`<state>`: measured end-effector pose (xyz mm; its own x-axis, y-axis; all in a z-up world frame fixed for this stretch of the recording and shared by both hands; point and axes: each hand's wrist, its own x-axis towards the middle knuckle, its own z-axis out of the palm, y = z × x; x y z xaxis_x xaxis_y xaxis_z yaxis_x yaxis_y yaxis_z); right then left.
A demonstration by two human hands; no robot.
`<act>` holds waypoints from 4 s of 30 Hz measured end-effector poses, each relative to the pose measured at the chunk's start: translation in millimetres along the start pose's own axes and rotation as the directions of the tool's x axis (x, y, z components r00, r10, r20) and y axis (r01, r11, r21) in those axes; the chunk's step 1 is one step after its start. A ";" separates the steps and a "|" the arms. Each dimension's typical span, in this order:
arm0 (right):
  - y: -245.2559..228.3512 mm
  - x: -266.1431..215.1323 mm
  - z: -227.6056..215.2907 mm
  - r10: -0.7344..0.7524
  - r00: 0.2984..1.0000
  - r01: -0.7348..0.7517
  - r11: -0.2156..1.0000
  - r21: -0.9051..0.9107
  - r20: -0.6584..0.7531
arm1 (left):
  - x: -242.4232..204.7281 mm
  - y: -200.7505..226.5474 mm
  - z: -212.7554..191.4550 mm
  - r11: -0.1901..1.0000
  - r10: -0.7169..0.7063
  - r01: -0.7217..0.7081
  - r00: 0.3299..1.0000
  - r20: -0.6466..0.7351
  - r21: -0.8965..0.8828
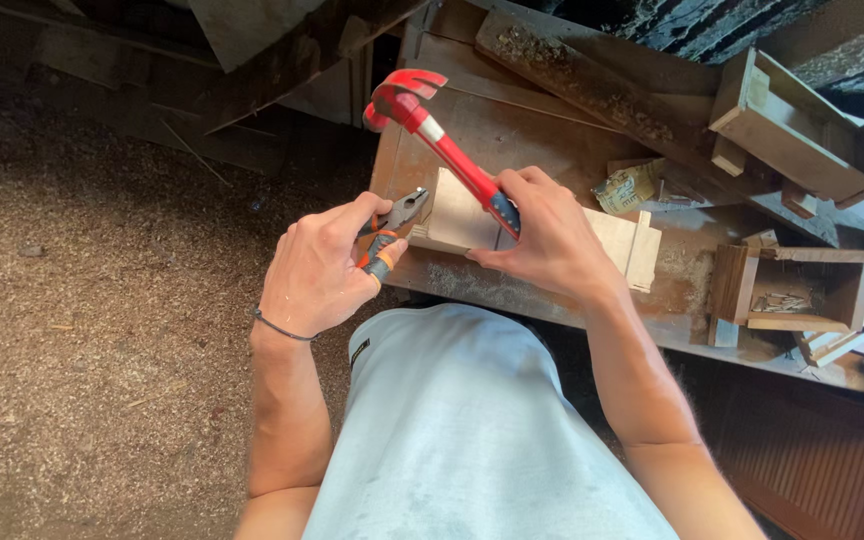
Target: The person uses pliers to hold nails and a hammer to drive them into small wooden boxes on a workbench. They repeatedly position nails, hammer them in, and adjust the boxes to continue assembly.
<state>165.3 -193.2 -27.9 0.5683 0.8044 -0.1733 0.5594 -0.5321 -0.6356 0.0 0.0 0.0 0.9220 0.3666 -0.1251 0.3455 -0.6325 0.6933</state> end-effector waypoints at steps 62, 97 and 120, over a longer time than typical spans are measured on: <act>107.4 -119.1 13.0 0.349 0.814 -0.172 0.908 0.382 -0.465 | 15.4 -26.1 79.7 0.800 -0.236 0.092 0.957 -0.169 -0.593; 39.4 -59.7 -7.6 0.120 0.967 -0.093 0.988 0.125 -0.225 | -1.8 -38.9 32.0 0.917 0.203 -0.216 0.976 -0.073 -0.335; 42.4 -71.4 -13.2 0.217 0.972 -0.219 0.976 -0.004 -0.094 | 20.7 -24.5 19.7 0.930 0.364 -0.367 0.929 0.071 0.035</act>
<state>156.4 -276.8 -32.6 0.7304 0.6410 -0.2360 0.4241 -0.6963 -0.5790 14.0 9.7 -33.6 0.9944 0.0619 0.0854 -0.0108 -0.7461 0.6658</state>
